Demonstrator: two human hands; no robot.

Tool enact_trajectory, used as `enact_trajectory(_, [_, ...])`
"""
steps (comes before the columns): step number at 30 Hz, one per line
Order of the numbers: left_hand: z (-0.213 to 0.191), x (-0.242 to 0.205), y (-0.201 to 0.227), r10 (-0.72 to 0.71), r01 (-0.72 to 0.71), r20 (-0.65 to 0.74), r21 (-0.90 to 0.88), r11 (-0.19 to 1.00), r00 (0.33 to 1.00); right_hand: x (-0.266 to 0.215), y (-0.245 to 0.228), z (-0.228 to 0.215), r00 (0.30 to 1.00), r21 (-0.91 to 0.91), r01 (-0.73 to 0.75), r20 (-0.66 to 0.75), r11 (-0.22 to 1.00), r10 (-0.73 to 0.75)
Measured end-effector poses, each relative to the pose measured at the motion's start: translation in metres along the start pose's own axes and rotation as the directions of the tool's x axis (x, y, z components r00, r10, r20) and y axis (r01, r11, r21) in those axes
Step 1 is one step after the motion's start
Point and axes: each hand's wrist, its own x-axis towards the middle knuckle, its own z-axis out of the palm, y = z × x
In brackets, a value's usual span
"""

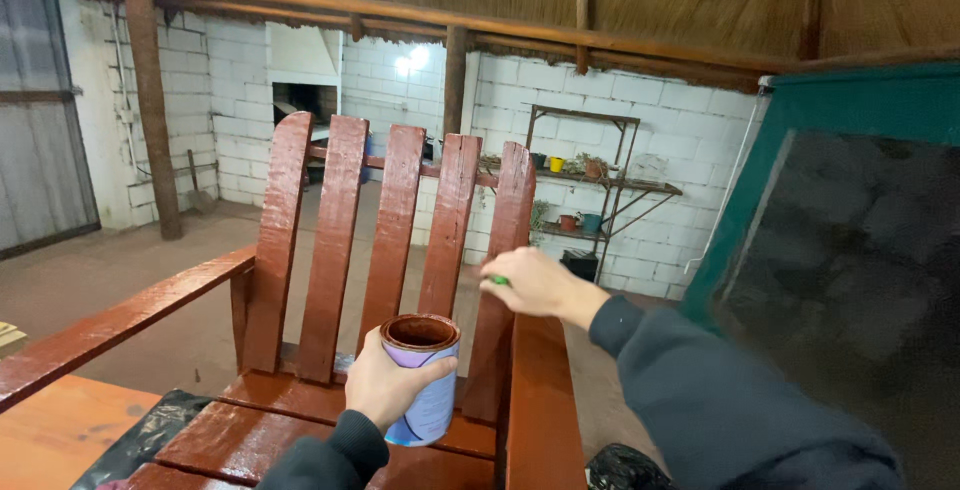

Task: The person applies a reddish-brown stain to a wooden chair using a paintbrush. They dip the brush into a can of stain and systematically cover the back slats, armrests, seat slats, and legs. The chair is positioned on a black plastic sheet on the floor in a workshop.

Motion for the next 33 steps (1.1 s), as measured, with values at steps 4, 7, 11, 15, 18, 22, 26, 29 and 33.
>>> enact_trajectory(4, [0.001,-0.006,0.005,-0.012,0.012,0.03,-0.002,1.0,0.999,0.005,-0.022,-0.03,0.941,0.35,-0.306,-0.031,0.885,0.337])
enact_trajectory(7, [0.002,-0.007,0.004,-0.004,0.004,0.042,-0.013,1.0,0.999,0.024,0.017,-0.061,0.918,0.18,-0.14,-0.345,0.974,0.196])
enact_trajectory(11, [0.0,0.001,-0.004,0.026,-0.026,-0.012,-0.002,1.0,1.0,0.045,0.065,-0.086,0.941,-0.425,-0.013,-0.311,0.905,-0.133])
enact_trajectory(15, [-0.005,0.002,-0.005,0.039,-0.04,-0.008,-0.021,0.999,0.999,0.042,0.061,-0.074,0.965,-0.509,0.028,-0.211,0.861,-0.156])
enact_trajectory(18, [-0.003,0.006,-0.009,0.044,-0.044,-0.006,-0.017,0.999,0.999,0.029,0.032,-0.056,0.997,-0.404,0.042,-0.045,0.914,-0.066])
enact_trajectory(22, [0.001,0.008,-0.009,0.064,-0.063,-0.022,0.028,0.998,0.998,0.012,0.006,-0.027,0.988,-0.212,0.084,0.143,0.974,-0.054])
enact_trajectory(26, [-0.005,-0.002,-0.002,0.018,-0.016,0.041,-0.04,0.999,0.999,0.023,0.009,-0.043,0.997,0.064,-0.037,0.073,0.997,0.032])
enact_trajectory(29, [-0.001,0.003,-0.007,0.033,-0.032,0.03,-0.016,0.999,0.999,0.032,0.042,-0.07,0.999,-0.248,-0.016,-0.039,0.969,0.006])
enact_trajectory(33, [-0.004,0.009,-0.013,0.032,-0.032,0.025,0.001,0.999,0.999,0.029,0.07,-0.064,0.98,-0.558,0.1,-0.085,0.824,-0.177])
